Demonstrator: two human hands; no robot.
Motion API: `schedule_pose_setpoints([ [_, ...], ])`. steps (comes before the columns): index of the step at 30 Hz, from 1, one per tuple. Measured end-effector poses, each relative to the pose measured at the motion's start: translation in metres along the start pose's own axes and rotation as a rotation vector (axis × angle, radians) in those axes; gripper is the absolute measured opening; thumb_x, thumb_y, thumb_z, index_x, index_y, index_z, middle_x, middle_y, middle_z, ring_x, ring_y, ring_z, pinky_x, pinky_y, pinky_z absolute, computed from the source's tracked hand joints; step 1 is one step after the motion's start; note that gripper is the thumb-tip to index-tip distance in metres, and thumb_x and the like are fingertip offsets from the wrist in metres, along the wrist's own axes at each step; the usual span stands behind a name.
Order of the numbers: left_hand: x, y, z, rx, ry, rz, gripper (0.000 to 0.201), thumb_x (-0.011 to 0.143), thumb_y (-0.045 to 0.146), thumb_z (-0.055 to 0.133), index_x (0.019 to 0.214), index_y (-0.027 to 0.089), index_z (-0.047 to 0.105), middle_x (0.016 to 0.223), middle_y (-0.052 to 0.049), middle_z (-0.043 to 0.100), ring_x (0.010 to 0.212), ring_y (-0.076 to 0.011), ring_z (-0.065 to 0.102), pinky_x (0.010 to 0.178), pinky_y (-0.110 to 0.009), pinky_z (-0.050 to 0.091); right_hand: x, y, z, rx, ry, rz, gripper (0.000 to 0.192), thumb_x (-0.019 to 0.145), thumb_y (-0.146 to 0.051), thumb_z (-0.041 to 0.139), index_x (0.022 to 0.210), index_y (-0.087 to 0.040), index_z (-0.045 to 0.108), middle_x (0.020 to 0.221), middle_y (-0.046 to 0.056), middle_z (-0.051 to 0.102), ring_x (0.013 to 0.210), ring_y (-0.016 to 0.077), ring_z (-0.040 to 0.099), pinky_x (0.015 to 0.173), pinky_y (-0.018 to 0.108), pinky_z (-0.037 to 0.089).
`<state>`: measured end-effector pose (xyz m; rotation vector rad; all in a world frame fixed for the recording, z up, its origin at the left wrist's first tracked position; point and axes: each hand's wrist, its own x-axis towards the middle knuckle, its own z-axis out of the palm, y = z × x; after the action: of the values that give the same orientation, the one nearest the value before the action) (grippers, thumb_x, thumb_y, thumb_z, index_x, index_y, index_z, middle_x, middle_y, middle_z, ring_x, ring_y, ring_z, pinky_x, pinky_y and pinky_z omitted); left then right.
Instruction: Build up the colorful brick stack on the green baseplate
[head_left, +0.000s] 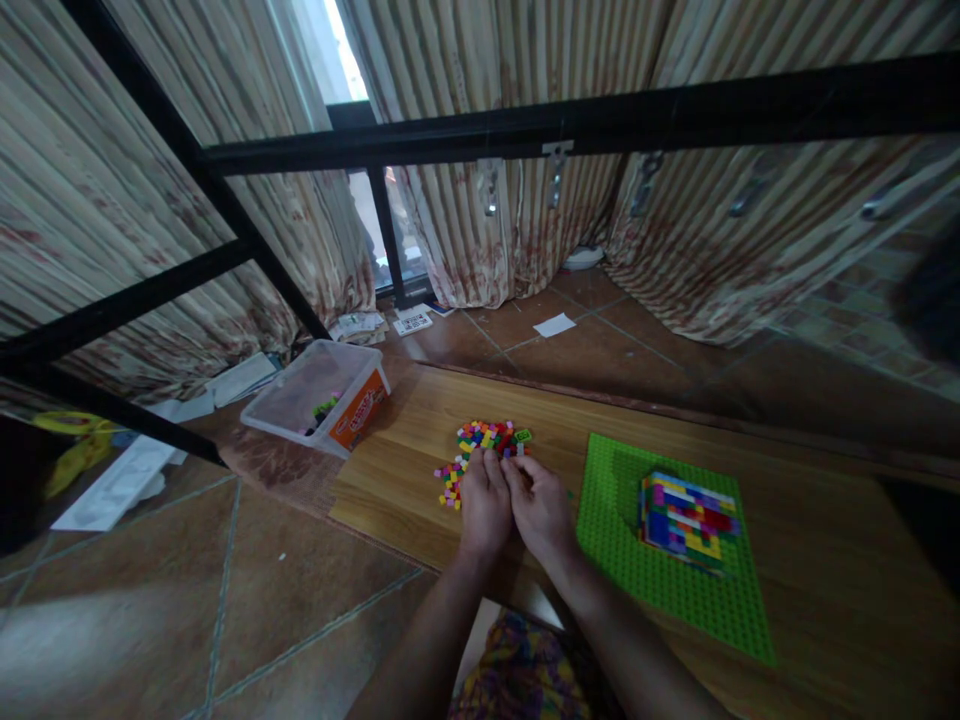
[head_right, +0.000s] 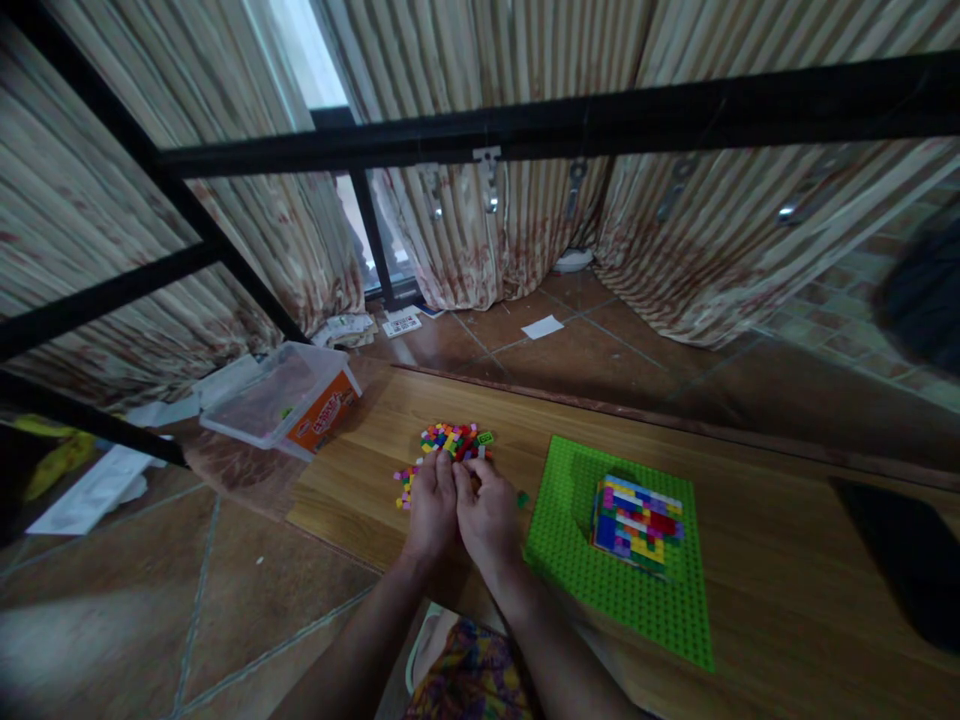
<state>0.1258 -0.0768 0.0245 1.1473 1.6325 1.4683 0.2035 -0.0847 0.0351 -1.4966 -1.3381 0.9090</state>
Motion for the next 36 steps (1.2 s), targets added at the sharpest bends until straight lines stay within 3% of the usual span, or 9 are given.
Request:
schedule_pose_setpoints([
  [11,-0.005,0.0,0.002,0.046,-0.028,0.036,0.025,0.093,0.037,0.042,0.077,0.021,0.052,0.072,-0.002,0.057,0.067,-0.0142,0.052,0.067,-0.027,0.042,0.001,0.006,0.001,0.232,-0.003,0.102,0.033,0.082,-0.049,0.055,0.078,-0.019,0.069,0.073,0.003,0.071,0.066,0.0172,0.062,0.063,0.026,0.045],
  [18,-0.001,-0.003,0.004,0.017,-0.03,-0.053,0.028,0.092,0.038,0.04,0.073,0.021,0.052,0.073,-0.002,0.057,0.068,-0.0152,0.052,0.07,-0.029,0.042,0.004,0.017,0.002,0.223,0.015,0.103,0.037,0.084,-0.052,0.053,0.081,-0.018,0.068,0.075,0.003,0.069,0.069,0.0174,0.061,0.065,0.027,0.044],
  [21,0.0,0.0,0.007,0.031,-0.013,-0.094,0.028,0.092,0.036,0.04,0.071,0.02,0.052,0.072,-0.003,0.058,0.068,-0.0152,0.053,0.07,-0.029,0.042,0.008,0.017,0.0,0.136,0.007,0.108,0.036,0.087,-0.05,0.049,0.083,-0.019,0.068,0.075,0.004,0.07,0.068,0.0177,0.061,0.065,0.027,0.044],
  [28,0.005,0.013,0.012,0.177,-0.112,-0.158,0.027,0.09,0.037,0.043,0.073,0.019,0.054,0.067,-0.003,0.06,0.062,-0.0146,0.053,0.06,-0.026,0.037,0.025,0.008,-0.007,-0.361,-0.059,0.014,0.032,0.092,-0.032,0.043,0.086,-0.019,0.071,0.079,0.008,0.072,0.071,0.0189,0.064,0.063,0.027,0.039],
  [33,0.006,0.014,0.011,0.298,-0.13,-0.133,0.03,0.092,0.036,0.039,0.073,0.019,0.055,0.068,-0.004,0.061,0.064,-0.0158,0.055,0.063,-0.027,0.037,0.03,0.007,-0.014,-0.455,-0.153,0.011,0.036,0.094,-0.03,0.039,0.087,-0.018,0.072,0.08,0.009,0.073,0.072,0.0188,0.066,0.063,0.026,0.038],
  [36,0.006,0.014,0.007,0.33,-0.118,-0.122,0.031,0.093,0.035,0.037,0.073,0.019,0.055,0.068,-0.004,0.061,0.064,-0.0161,0.055,0.063,-0.027,0.038,0.031,0.009,-0.018,-0.451,-0.146,-0.004,0.035,0.094,-0.03,0.041,0.087,-0.018,0.073,0.079,0.009,0.073,0.072,0.019,0.066,0.063,0.026,0.039],
])
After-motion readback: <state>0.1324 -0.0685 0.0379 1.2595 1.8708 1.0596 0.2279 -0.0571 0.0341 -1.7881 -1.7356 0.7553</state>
